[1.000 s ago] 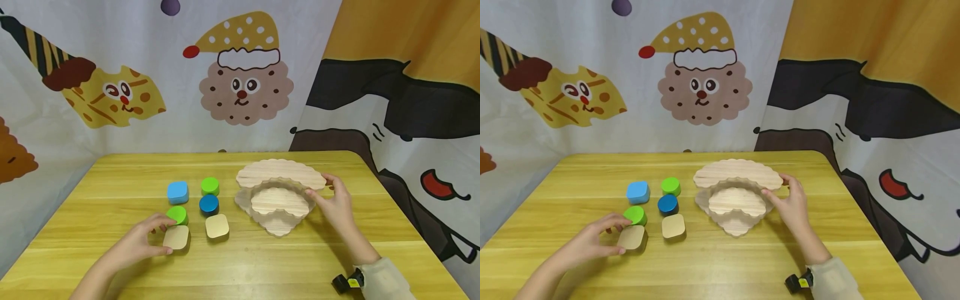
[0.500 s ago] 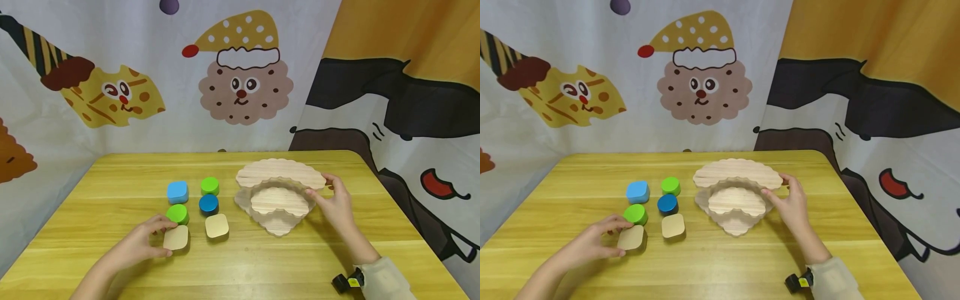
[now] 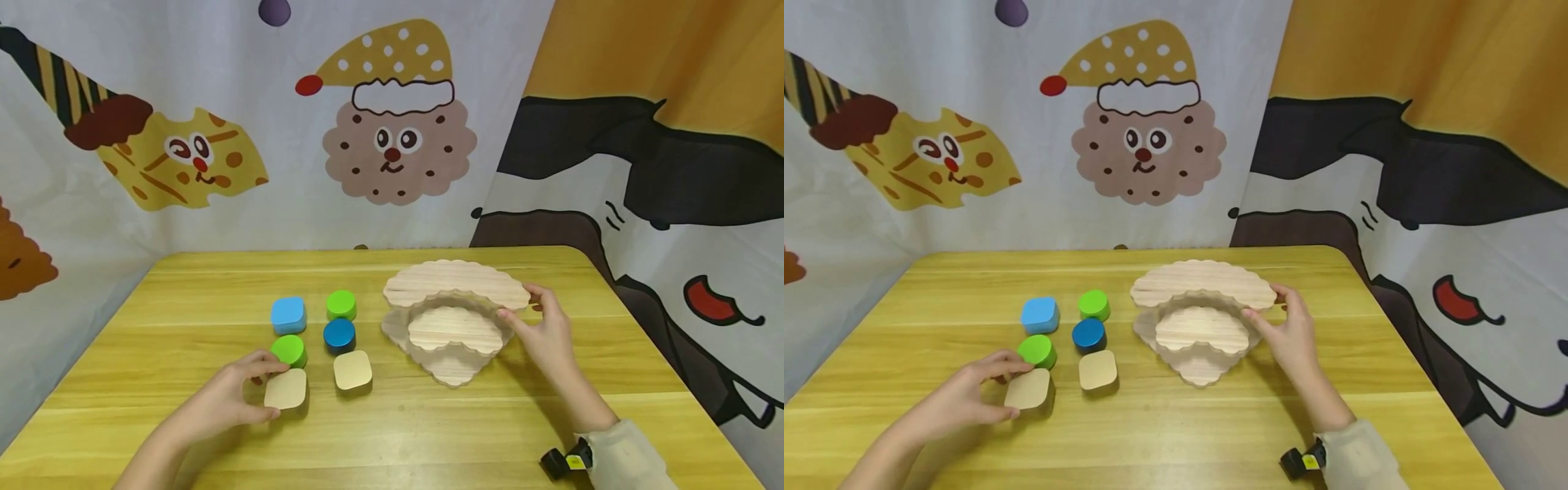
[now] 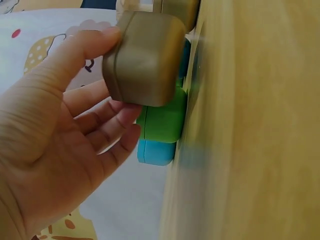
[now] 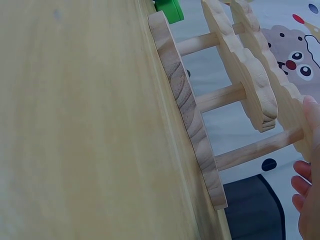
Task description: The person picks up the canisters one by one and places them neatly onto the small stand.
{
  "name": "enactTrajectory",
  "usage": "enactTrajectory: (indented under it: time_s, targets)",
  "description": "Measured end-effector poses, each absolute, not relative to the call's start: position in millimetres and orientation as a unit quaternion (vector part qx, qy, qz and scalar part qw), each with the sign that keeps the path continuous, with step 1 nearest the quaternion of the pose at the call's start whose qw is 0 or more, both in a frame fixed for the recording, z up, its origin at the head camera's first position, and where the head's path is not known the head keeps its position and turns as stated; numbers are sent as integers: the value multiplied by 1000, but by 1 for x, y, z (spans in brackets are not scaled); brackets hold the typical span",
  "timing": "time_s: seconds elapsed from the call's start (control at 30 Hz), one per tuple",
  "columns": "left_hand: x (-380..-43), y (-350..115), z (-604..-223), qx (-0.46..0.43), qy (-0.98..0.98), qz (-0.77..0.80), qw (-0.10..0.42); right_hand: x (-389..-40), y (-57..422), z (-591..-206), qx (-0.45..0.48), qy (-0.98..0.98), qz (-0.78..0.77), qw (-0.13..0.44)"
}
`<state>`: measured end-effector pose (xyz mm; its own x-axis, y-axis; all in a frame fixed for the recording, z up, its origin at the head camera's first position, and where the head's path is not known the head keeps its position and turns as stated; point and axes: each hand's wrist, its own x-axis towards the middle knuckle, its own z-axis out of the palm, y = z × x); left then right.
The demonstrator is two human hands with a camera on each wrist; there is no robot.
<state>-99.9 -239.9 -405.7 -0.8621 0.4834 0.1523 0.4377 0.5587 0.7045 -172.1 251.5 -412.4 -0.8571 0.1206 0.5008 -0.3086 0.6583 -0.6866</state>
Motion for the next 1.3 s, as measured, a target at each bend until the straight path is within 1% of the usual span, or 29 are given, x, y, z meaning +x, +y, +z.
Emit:
enactTrajectory:
  time_s: [0.27,0.5,0.9,1.3]
  targets:
    - [-99,-234,-397,250,888,386,-3,-172,250,-411,50,-870,419,255]
    - [-105,-222,-389,259,886,383,-37,-171,248,-411,39,-874,420,241]
    - [-115,-191,-372,250,880,402,-45,-170,247,-410,32,-873,424,238]
    - [-127,-158,-346,258,865,428,-43,-170,250,-410,32,-871,431,234]
